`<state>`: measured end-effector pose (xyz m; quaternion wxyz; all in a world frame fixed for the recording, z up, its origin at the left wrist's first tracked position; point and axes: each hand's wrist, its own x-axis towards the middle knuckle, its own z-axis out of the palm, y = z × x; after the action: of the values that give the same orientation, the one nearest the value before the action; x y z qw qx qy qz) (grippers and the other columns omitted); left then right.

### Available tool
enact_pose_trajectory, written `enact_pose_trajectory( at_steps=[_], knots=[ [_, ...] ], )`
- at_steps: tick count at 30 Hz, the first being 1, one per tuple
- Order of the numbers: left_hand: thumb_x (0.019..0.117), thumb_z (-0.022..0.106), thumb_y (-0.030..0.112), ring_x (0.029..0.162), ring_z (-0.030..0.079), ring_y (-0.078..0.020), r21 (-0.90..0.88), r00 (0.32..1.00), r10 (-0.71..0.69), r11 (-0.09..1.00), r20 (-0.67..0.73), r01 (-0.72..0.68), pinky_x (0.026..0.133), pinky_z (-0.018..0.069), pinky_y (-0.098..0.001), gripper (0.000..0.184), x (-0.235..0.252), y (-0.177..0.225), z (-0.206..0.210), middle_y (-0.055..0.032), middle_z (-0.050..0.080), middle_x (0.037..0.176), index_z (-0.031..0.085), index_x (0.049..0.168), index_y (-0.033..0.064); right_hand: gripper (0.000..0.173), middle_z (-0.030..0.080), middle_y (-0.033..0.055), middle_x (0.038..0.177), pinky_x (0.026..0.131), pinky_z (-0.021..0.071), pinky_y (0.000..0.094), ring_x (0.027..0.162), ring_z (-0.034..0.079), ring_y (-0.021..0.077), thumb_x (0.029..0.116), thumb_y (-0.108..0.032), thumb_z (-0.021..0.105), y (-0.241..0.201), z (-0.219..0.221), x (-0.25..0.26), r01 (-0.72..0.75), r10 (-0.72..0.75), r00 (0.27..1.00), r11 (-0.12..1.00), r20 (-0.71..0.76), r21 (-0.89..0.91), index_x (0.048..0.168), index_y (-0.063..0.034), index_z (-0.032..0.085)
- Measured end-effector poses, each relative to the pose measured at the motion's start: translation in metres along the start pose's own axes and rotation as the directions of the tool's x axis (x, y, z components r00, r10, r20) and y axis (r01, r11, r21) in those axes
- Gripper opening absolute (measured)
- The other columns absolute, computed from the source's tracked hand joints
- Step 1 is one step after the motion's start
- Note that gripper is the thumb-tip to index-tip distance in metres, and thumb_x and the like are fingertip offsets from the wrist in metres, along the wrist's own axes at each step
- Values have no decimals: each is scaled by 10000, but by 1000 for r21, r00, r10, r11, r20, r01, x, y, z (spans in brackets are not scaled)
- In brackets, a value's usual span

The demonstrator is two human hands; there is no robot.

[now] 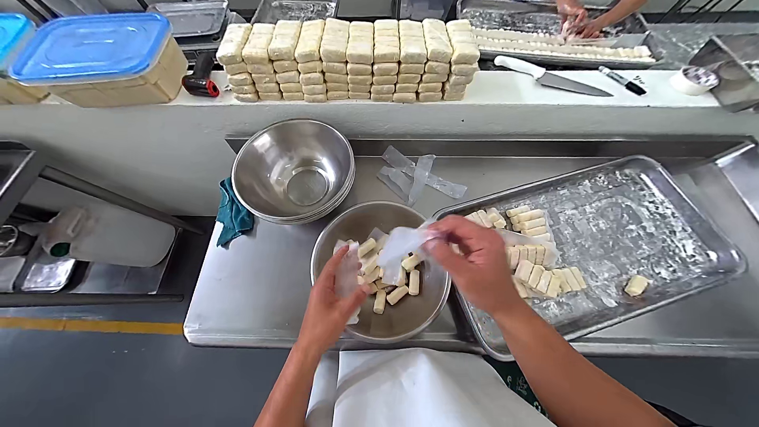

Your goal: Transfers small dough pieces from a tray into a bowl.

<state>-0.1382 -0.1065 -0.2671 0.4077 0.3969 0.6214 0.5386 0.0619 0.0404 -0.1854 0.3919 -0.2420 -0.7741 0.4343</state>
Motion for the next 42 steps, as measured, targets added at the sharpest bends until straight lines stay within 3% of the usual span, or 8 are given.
enact_pose_trajectory(
  at_steps=[2, 5, 11, 18, 30, 35, 39, 42],
  knots=[
    [839, 828, 312, 1238, 615, -145, 36, 997, 60, 997, 53, -62, 1029, 547, -362, 833, -5, 3, 11, -53, 609, 1400, 426, 1543, 121, 131, 692, 20, 943, 740, 588, 268, 835, 664, 72, 953, -122, 622, -1, 21, -1, -34, 35, 969, 999, 245, -8, 991, -47, 722],
    [905, 658, 109, 1000, 693, -78, 124, 987, 150, 982, -61, -141, 897, 590, -318, 320, -11, 1, 14, -38, 729, 1106, 676, 1213, 23, 171, 696, 64, 1134, 892, 570, 297, 1039, 665, 116, 972, -147, 664, 8, 47, 6, -81, 48, 790, 996, 611, 27, 1082, -39, 738],
    [976, 490, 25, 791, 724, -99, 63, 905, 83, 996, -417, -62, 699, 632, -293, 243, -33, -7, -42, -32, 751, 999, 688, 1110, -16, 341, 636, 159, 1323, 935, 547, 463, 1093, 664, 278, 969, 0, 540, 125, 70, 57, -228, 373, 796, 914, 477, -335, 1278, -28, 680],
    [952, 509, 6, 762, 727, -101, -9, 870, 92, 994, -485, -110, 685, 634, -281, 233, -39, -1, -47, -13, 756, 956, 701, 1084, 3, 452, 645, 178, 1331, 983, 483, 651, 1236, 609, 396, 952, -59, 604, 167, 107, 53, -70, 596, 550, 731, 584, -679, 1403, -99, 608],
    [966, 500, 9, 787, 727, -100, -58, 889, 71, 992, -452, -109, 703, 634, -279, 253, -28, -2, -48, -11, 754, 1000, 700, 1120, 19, 227, 698, 104, 911, 721, 588, 380, 770, 675, 177, 1034, -176, 560, 80, 43, 47, -208, 233, 968, 955, 96, -212, 1073, -3, 702],
    [1016, 464, 42, 728, 735, -159, -313, 912, -105, 949, -397, -27, 650, 643, -325, 229, -12, 8, -21, -55, 754, 923, 635, 1167, 16, 142, 672, 17, 897, 694, 578, 226, 775, 650, 38, 994, -86, 539, 3, 28, 36, 51, -42, 977, 998, -210, 37, 995, 4, 648],
    [1103, 270, 300, 923, 734, -160, -550, 947, -316, 801, -52, 237, 797, 633, -350, 404, -1, 15, 7, -54, 738, 1042, 542, 1292, 68, 171, 704, 89, 1006, 892, 564, 361, 995, 672, 176, 945, -164, 625, 2, 58, -8, 138, -131, 990, 973, 49, -183, 951, -23, 722],
    [1060, 398, 116, 872, 715, -140, -543, 913, -403, 752, 69, 373, 779, 605, -306, 324, 17, 16, 32, -94, 730, 1004, 600, 1290, 11, 190, 712, 119, 1171, 1162, 375, 542, 1232, 625, 295, 997, -165, 598, 17, 71, -49, 232, -53, 868, 923, 494, -308, 1079, -63, 736]
  ],
)
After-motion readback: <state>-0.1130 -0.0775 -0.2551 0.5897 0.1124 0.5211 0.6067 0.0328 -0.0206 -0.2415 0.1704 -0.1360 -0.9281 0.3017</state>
